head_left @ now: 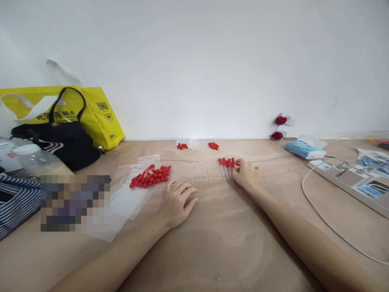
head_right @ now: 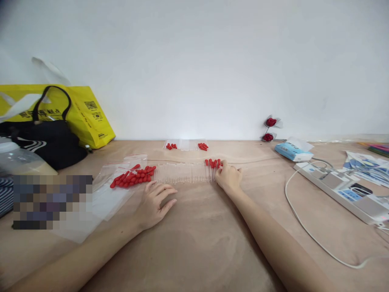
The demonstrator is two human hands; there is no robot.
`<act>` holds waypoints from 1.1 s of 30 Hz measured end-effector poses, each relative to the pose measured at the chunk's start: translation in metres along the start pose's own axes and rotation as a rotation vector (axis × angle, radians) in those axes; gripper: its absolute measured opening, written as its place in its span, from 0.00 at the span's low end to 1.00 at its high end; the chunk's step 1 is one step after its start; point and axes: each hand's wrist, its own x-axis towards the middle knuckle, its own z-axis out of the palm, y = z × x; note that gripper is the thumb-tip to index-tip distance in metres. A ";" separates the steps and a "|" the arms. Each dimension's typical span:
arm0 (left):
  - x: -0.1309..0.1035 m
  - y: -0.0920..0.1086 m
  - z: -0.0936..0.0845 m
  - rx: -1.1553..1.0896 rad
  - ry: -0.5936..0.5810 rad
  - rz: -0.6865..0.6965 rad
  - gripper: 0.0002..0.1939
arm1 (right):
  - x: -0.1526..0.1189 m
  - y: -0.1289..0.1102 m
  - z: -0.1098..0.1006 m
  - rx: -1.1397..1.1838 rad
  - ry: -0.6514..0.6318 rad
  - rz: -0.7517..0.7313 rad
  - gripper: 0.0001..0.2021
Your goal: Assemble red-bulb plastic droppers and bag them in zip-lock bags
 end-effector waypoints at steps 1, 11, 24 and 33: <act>0.000 0.000 0.000 -0.004 0.001 -0.001 0.08 | 0.001 -0.001 0.000 -0.030 -0.010 -0.004 0.16; -0.001 -0.001 0.000 -0.015 -0.004 -0.001 0.06 | 0.003 -0.012 -0.001 -0.122 -0.048 -0.070 0.12; 0.000 0.001 -0.002 -0.007 -0.029 -0.013 0.04 | 0.015 -0.020 -0.009 -0.188 -0.230 -0.019 0.11; 0.000 0.000 -0.002 0.048 0.013 -0.016 0.04 | 0.024 -0.031 -0.002 -0.231 -0.276 0.028 0.11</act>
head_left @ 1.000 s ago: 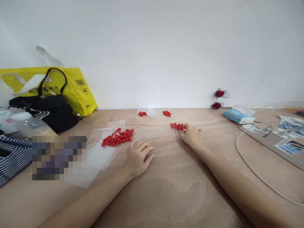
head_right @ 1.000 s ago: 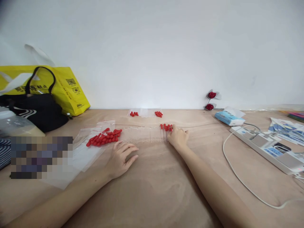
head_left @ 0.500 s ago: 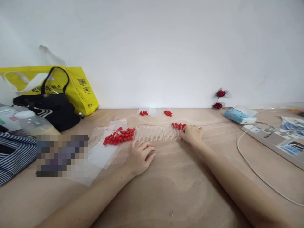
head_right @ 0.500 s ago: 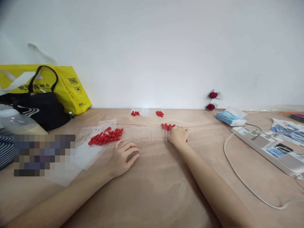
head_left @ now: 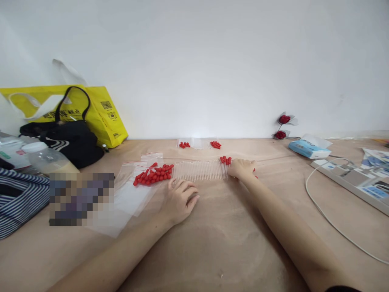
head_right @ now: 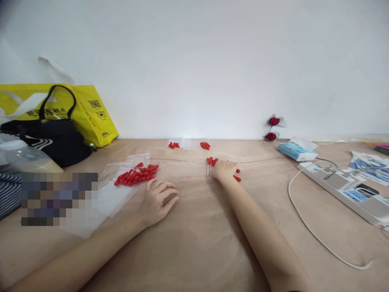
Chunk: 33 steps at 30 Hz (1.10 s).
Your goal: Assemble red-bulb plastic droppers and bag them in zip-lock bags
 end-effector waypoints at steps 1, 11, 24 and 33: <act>0.001 -0.003 -0.001 0.036 0.029 -0.017 0.05 | 0.000 -0.001 0.000 -0.004 -0.003 -0.001 0.11; 0.022 -0.067 -0.022 0.401 0.043 -0.515 0.12 | -0.021 0.011 -0.023 -0.037 0.018 -0.082 0.12; 0.061 -0.087 -0.007 0.438 -0.138 -0.542 0.11 | -0.080 0.010 -0.001 0.013 0.113 -1.019 0.05; 0.048 -0.060 -0.016 0.287 0.041 -0.409 0.08 | -0.079 0.007 0.008 0.330 0.054 -1.009 0.08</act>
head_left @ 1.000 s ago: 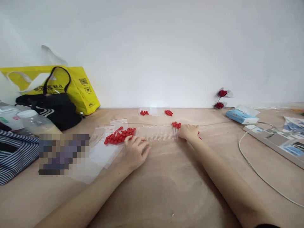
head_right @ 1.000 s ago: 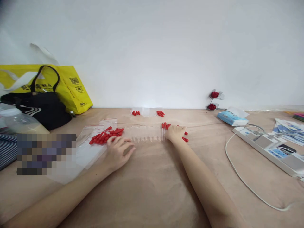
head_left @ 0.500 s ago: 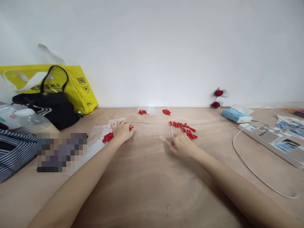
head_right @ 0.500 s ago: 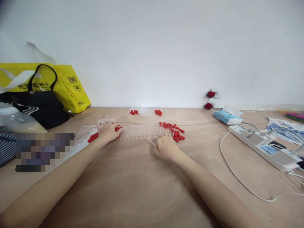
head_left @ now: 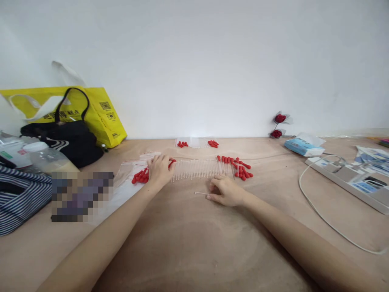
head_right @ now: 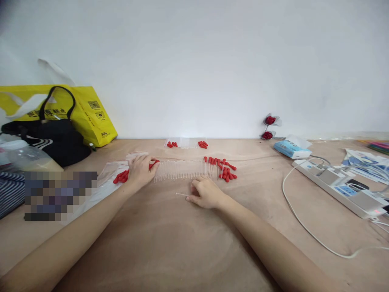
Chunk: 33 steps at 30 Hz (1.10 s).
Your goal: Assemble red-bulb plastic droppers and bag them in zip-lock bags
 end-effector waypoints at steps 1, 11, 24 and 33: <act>-0.008 0.005 -0.002 -0.117 0.014 0.050 0.07 | 0.001 -0.001 0.003 0.031 0.007 0.016 0.08; -0.070 0.033 0.011 -0.860 -0.261 0.021 0.09 | -0.005 0.011 0.025 0.044 0.150 0.130 0.04; -0.066 0.031 0.008 -0.454 -0.222 0.195 0.09 | -0.002 0.006 0.031 0.047 0.252 -0.015 0.11; -0.069 0.034 0.004 -0.346 -0.161 0.216 0.08 | 0.000 -0.009 0.035 0.033 0.329 -0.001 0.12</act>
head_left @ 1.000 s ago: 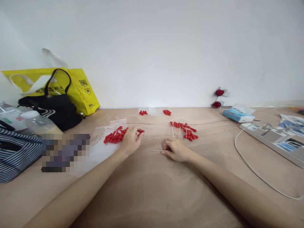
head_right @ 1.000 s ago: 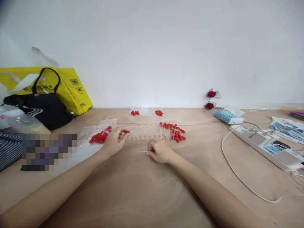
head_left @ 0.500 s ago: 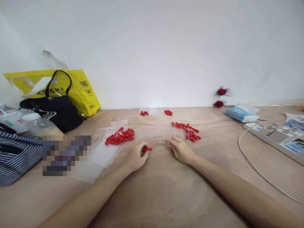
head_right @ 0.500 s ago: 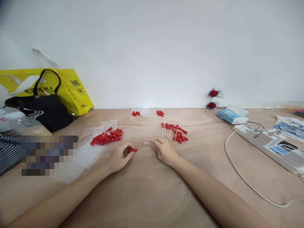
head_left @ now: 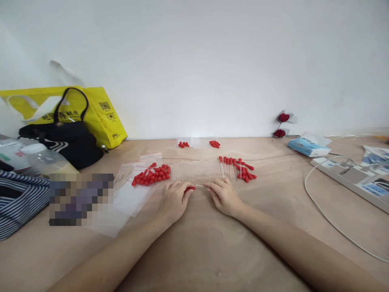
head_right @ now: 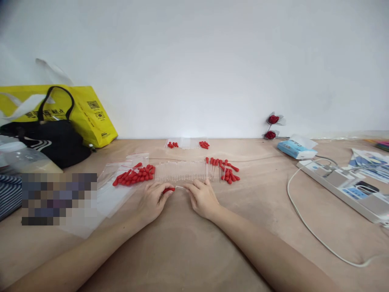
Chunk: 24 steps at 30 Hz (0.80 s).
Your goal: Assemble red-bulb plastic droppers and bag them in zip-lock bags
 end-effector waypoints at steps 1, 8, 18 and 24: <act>0.000 0.000 0.000 -0.006 0.003 0.003 0.08 | 0.000 0.000 0.001 -0.007 -0.003 -0.006 0.12; 0.002 0.001 0.002 0.001 0.004 0.001 0.09 | -0.001 0.001 -0.001 0.018 -0.001 -0.027 0.12; 0.000 0.005 0.001 -0.036 0.060 0.012 0.10 | 0.000 -0.002 0.001 0.053 0.014 -0.092 0.11; -0.004 0.008 -0.003 -0.046 0.046 0.065 0.10 | 0.001 -0.001 -0.004 0.015 -0.015 -0.175 0.13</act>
